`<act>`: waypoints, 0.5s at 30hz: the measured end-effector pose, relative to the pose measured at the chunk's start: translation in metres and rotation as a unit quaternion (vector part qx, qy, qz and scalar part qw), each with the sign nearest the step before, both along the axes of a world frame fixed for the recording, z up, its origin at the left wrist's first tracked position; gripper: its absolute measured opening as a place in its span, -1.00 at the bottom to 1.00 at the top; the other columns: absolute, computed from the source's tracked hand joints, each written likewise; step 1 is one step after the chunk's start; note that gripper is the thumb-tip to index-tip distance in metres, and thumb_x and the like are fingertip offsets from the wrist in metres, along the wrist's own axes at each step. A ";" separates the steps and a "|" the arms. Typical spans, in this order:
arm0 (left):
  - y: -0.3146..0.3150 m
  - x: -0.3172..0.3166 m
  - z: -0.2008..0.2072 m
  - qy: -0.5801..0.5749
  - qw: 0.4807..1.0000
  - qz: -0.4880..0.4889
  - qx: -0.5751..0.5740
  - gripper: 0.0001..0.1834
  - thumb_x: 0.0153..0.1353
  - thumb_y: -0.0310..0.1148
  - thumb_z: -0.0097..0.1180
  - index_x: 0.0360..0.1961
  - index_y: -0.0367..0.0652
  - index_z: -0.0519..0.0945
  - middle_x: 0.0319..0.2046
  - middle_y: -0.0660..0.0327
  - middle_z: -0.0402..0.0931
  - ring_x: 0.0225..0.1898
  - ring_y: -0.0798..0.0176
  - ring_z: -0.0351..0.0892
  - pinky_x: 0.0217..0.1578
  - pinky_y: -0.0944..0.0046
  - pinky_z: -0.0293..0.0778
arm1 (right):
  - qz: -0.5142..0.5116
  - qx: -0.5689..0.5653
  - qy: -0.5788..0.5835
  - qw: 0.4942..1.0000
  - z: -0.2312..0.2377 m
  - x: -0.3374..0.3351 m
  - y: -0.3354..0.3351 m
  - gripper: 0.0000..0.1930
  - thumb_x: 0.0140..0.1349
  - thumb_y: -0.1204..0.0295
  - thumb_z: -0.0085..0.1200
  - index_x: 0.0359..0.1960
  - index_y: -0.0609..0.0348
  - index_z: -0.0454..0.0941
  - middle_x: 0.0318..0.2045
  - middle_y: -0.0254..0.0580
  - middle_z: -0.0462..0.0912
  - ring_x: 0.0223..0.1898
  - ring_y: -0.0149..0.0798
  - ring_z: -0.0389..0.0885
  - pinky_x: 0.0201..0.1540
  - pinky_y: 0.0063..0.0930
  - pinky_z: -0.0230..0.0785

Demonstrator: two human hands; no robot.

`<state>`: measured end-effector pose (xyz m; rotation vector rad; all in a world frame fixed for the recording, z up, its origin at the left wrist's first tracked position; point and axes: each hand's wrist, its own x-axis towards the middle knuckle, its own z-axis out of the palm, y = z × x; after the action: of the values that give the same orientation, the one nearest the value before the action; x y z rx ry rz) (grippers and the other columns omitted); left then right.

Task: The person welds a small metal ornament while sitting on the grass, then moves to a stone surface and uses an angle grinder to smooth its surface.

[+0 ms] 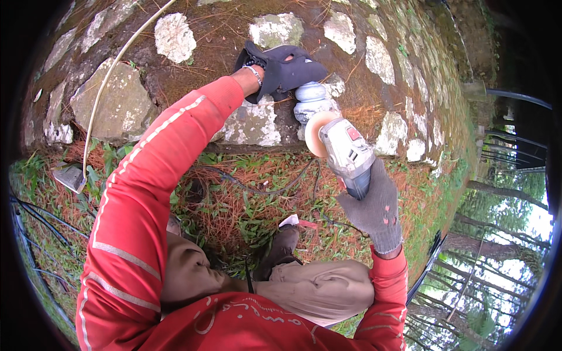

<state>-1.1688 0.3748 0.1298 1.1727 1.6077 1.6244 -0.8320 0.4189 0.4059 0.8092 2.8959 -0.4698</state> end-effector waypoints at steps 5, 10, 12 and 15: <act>0.003 0.022 0.054 -0.137 0.986 -0.025 -0.090 -0.35 0.58 -0.26 0.28 0.60 -0.10 0.40 0.21 0.21 0.72 -0.05 0.44 0.73 -0.21 0.33 0.72 | -0.020 -0.003 -0.007 1.000 0.004 0.006 0.003 -0.27 -0.01 0.44 0.46 0.29 0.22 0.52 0.00 0.23 0.80 0.07 0.34 0.80 0.10 0.01 0.64; 0.010 -0.004 0.000 -0.235 0.963 -0.124 0.038 -0.37 0.60 -0.34 0.23 0.61 -0.12 0.38 0.25 0.19 0.70 -0.02 0.40 0.76 -0.19 0.29 0.76 | -0.030 -0.016 -0.011 0.999 -0.001 0.006 0.007 -0.27 -0.01 0.44 0.46 0.28 0.24 0.53 -0.02 0.20 0.81 0.06 0.32 0.81 0.10 -0.01 0.64; 0.011 0.002 -0.008 -0.183 0.977 -0.096 0.045 -0.39 0.58 -0.36 0.24 0.58 -0.14 0.42 0.31 0.18 0.66 0.10 0.39 0.72 0.00 0.30 0.74 | -0.048 -0.023 -0.024 0.998 0.002 0.005 0.008 -0.27 -0.02 0.44 0.47 0.28 0.25 0.53 -0.02 0.20 0.81 0.07 0.32 0.81 0.10 -0.02 0.64; 0.011 -0.005 -0.020 0.240 0.964 0.004 0.112 -0.38 0.56 -0.38 0.25 0.58 -0.16 0.42 0.37 0.19 0.61 0.20 0.40 0.66 0.13 0.32 0.69 | 0.008 -0.008 -0.002 1.000 0.001 0.009 0.010 -0.26 0.04 0.36 0.48 0.31 0.22 0.49 -0.03 0.29 0.80 0.00 0.42 0.78 -0.02 0.12 0.67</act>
<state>-1.1741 0.3858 0.1101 1.7897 1.7379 1.6432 -0.8230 0.4287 0.4072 0.7829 2.8893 -0.4889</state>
